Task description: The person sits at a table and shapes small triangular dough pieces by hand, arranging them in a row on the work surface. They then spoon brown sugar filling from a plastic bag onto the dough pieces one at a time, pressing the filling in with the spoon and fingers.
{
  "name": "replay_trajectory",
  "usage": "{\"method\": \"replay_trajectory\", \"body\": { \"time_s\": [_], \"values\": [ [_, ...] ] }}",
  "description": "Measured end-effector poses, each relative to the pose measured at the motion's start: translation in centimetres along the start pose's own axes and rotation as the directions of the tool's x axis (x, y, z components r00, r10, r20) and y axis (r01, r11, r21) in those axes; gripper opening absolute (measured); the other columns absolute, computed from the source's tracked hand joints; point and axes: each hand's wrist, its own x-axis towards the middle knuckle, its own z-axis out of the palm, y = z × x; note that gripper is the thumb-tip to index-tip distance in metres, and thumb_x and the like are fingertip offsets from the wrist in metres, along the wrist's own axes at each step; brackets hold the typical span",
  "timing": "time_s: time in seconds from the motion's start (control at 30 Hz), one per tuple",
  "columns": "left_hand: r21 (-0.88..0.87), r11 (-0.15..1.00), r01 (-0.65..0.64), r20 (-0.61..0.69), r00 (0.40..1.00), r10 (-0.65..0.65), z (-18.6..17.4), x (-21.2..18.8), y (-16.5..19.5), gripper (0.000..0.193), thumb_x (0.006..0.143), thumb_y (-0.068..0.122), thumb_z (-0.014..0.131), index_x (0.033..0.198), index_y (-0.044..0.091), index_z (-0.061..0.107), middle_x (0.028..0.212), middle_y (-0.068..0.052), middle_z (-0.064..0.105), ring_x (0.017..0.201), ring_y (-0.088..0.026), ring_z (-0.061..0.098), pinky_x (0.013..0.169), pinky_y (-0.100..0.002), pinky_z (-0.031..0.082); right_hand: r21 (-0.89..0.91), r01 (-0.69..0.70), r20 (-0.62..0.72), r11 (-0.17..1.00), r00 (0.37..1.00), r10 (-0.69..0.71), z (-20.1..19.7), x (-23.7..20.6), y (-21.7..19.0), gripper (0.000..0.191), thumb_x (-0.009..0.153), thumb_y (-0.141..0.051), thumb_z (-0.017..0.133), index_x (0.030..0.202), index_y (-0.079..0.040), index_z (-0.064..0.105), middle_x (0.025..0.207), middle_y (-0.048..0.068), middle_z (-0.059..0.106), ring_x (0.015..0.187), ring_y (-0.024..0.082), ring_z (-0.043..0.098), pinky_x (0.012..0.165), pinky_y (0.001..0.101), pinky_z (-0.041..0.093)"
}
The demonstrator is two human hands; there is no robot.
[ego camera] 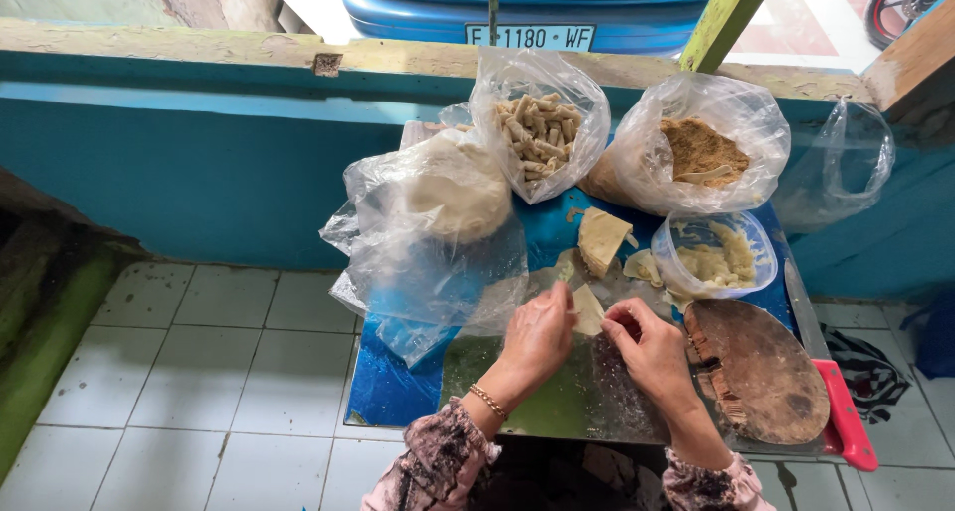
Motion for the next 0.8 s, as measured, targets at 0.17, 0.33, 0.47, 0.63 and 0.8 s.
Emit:
{"method": "replay_trajectory", "body": {
  "time_s": [0.17, 0.33, 0.47, 0.63, 0.8],
  "values": [
    [0.189, 0.982, -0.023, -0.089, 0.995, 0.040, 0.3, -0.2, 0.2, 0.035, 0.070, 0.002, 0.069, 0.101, -0.002, 0.054, 0.106, -0.023, 0.059, 0.096, -0.043, 0.065, 0.076, -0.051, 0.056, 0.055, -0.026, -0.026, 0.998, 0.999, 0.028, 0.5, -0.2, -1.2, 0.013, 0.091, -0.015, 0.073, 0.100, -0.006, 0.071, 0.077, 0.005, 0.075, 0.069, 0.010, 0.071, 0.064, 0.0272, 0.056],
    [0.116, 0.993, -0.007, -0.065, 0.998, 0.015, -0.1, -0.1, 0.4, 0.022, 0.082, 0.004, 0.065, 0.102, 0.000, 0.055, 0.103, -0.023, 0.062, 0.094, -0.043, 0.065, 0.076, -0.054, 0.054, 0.021, 0.011, -0.077, 1.000, 0.997, -0.009, 0.1, 0.1, -1.7, 0.015, 0.090, -0.016, 0.074, 0.101, -0.006, 0.072, 0.079, 0.003, 0.075, 0.069, 0.010, 0.071, 0.065, 0.0273, 0.056],
    [-0.067, 0.997, 0.035, 0.064, 0.997, -0.031, -1.7, -1.8, 0.8, 0.010, 0.095, 0.011, 0.061, 0.100, 0.003, 0.055, 0.094, -0.018, 0.068, 0.087, -0.044, 0.066, 0.075, -0.055, 0.051, -0.017, -0.084, 0.008, 0.996, 0.996, 0.084, -1.4, -1.3, -1.2, 0.014, 0.091, -0.018, 0.072, 0.102, -0.009, 0.073, 0.079, 0.005, 0.076, 0.069, 0.013, 0.071, 0.066, 0.0293, 0.057],
    [0.009, 0.996, -0.088, -0.081, 0.993, 0.089, -2.5, -6.4, 2.2, 0.010, 0.091, 0.008, 0.063, 0.095, 0.005, 0.055, 0.086, -0.015, 0.063, 0.079, -0.039, 0.066, 0.067, -0.050, 0.052, -0.315, 0.118, 0.090, 0.942, 0.991, -0.094, -3.0, -4.2, -0.8, 0.018, 0.086, -0.028, 0.074, 0.099, -0.016, 0.078, 0.095, 0.002, 0.076, 0.079, 0.017, 0.073, 0.070, 0.0334, 0.058],
    [0.024, 0.998, -0.066, -0.119, 0.991, 0.068, -2.5, -8.0, 2.4, 0.009, 0.088, 0.009, 0.068, 0.090, 0.007, 0.060, 0.083, -0.013, 0.061, 0.076, -0.035, 0.066, 0.063, -0.046, 0.052, -0.854, 0.046, -0.128, 0.517, 0.947, -0.296, -7.3, -1.4, 0.2, 0.042, 0.086, -0.041, 0.077, 0.124, -0.023, 0.078, 0.110, 0.000, 0.068, 0.097, 0.022, 0.062, 0.076, 0.0374, 0.050]
  ]
}}
